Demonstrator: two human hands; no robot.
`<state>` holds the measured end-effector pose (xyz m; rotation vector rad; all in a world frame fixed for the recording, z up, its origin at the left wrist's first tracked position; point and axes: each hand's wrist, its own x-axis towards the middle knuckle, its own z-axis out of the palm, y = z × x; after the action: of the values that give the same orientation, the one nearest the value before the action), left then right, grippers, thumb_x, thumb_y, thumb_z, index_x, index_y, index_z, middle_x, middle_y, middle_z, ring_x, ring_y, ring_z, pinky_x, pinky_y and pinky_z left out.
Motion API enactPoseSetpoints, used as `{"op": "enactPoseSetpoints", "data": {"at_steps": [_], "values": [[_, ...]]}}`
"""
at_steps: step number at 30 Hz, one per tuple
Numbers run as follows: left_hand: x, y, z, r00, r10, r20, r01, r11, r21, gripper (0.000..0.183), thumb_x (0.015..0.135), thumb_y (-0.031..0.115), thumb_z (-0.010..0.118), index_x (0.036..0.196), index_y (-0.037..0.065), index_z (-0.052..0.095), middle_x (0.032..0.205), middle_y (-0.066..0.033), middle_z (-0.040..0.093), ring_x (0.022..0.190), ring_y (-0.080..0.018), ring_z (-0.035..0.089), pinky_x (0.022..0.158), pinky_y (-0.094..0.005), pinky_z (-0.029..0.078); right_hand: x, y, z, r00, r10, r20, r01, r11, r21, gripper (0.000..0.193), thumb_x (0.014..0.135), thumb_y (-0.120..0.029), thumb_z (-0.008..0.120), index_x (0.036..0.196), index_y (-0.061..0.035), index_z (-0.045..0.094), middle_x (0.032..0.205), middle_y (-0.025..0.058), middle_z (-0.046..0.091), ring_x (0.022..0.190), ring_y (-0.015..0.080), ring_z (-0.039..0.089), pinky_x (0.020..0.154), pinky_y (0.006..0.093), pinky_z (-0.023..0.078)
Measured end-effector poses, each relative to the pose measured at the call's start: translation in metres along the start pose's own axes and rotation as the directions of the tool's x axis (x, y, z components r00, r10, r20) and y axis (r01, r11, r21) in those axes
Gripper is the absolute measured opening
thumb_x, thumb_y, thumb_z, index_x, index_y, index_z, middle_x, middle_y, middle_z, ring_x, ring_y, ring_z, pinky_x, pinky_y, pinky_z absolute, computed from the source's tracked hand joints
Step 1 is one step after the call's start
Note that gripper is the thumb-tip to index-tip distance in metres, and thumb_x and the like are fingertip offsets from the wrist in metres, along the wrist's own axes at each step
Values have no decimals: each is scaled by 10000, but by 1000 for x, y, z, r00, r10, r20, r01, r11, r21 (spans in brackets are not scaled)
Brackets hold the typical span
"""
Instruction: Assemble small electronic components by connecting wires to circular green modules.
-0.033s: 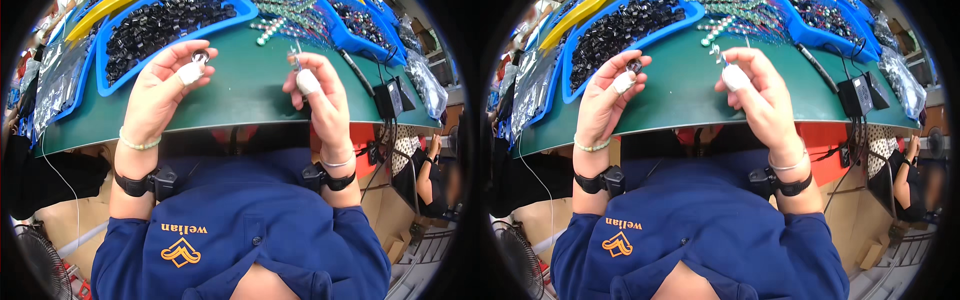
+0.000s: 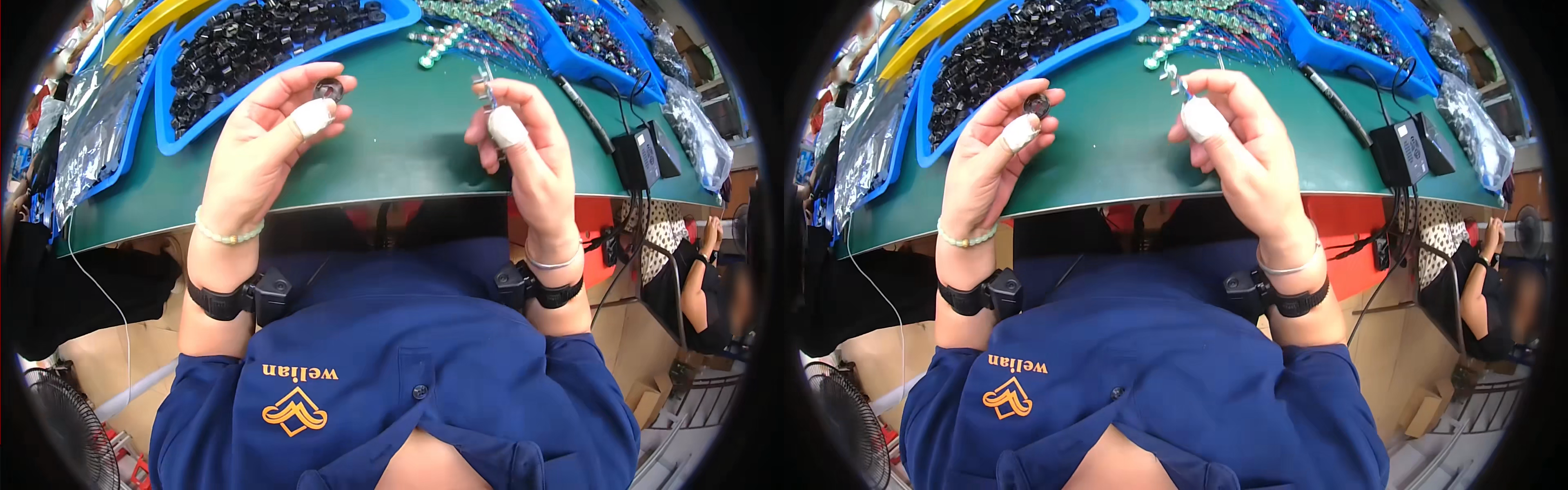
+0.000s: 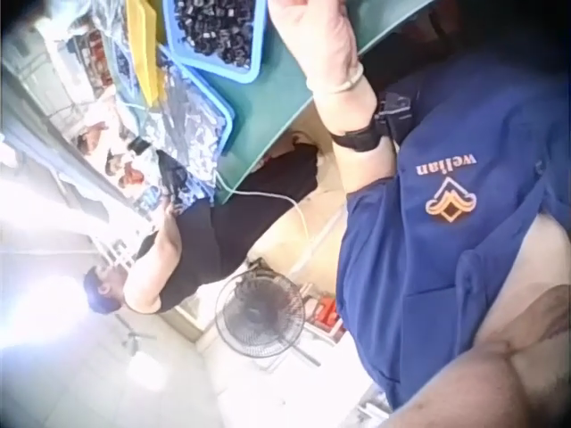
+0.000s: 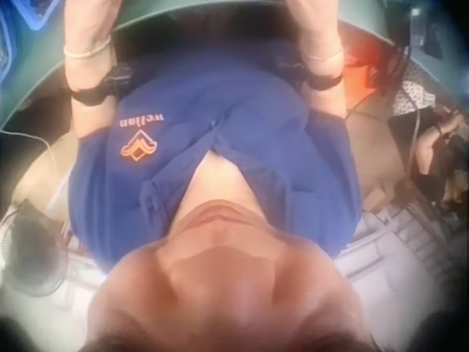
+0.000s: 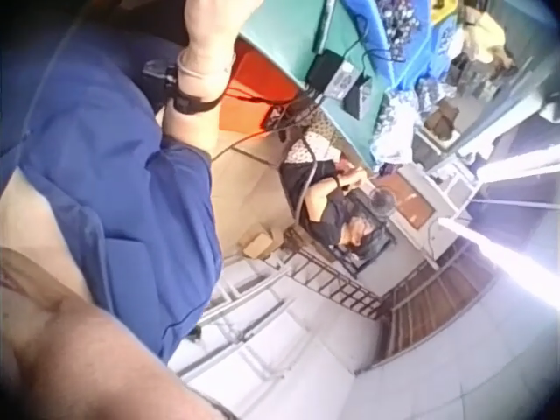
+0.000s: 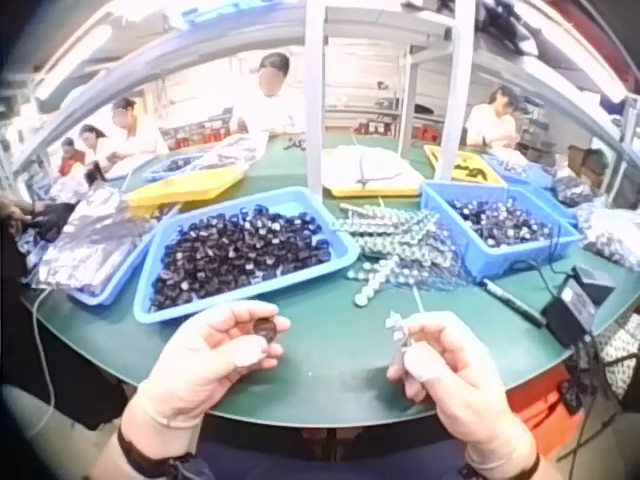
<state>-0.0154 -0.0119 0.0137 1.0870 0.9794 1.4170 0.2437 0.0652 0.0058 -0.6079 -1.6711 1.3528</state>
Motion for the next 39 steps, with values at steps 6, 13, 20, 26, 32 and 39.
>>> {"op": "enactPoseSetpoints", "data": {"at_steps": [6,13,20,26,32,39], "values": [[-7,-1,10,996,-88,21,88,996,20,459,889,120,637,1318,12,513,1250,-97,588,1004,-142,622,908,-262,509,-1,-15,6,993,121,18,-121,991,48,259,958,-158,552,1196,-58,535,870,23,624,681,35,487,614,184,402],[-13,-8,25,999,-44,3,44,996,-81,425,898,79,640,1294,-1,507,1161,-82,618,1042,-168,619,929,-298,504,3,-16,43,990,-13,143,50,966,-255,256,925,-71,571,1173,-13,537,912,89,611,821,153,595,754,284,485],[-11,-9,21,999,-16,-29,13,995,-102,365,866,-17,642,1221,-3,558,1137,-86,642,1031,-145,619,941,-289,499,3,-6,55,991,-30,130,57,976,-211,264,910,-37,572,1169,-2,534,921,87,623,814,154,602,756,282,485],[-10,-9,20,999,-19,-34,15,994,-111,361,853,-38,645,1206,-7,576,1141,-90,645,1026,-138,621,941,-285,499,5,-5,57,993,-23,119,52,966,-252,278,906,-29,570,1181,-9,536,935,89,629,829,141,612,761,270,487],[-11,-9,19,999,-28,-26,25,993,-119,367,845,-39,652,1205,-10,586,1133,-91,650,1026,-141,624,940,-287,501,3,-1,58,992,0,130,23,984,-176,283,901,-10,565,1183,-11,542,962,86,633,850,157,627,775,278,491],[-11,-7,20,997,-61,-42,55,990,-127,330,849,-31,650,1176,-15,611,1131,-95,654,1021,-143,625,935,-291,502,5,0,61,966,-223,130,258,828,-497,323,844,17,598,1161,-22,550,1016,134,645,850,275,653,745,342,519]]}}
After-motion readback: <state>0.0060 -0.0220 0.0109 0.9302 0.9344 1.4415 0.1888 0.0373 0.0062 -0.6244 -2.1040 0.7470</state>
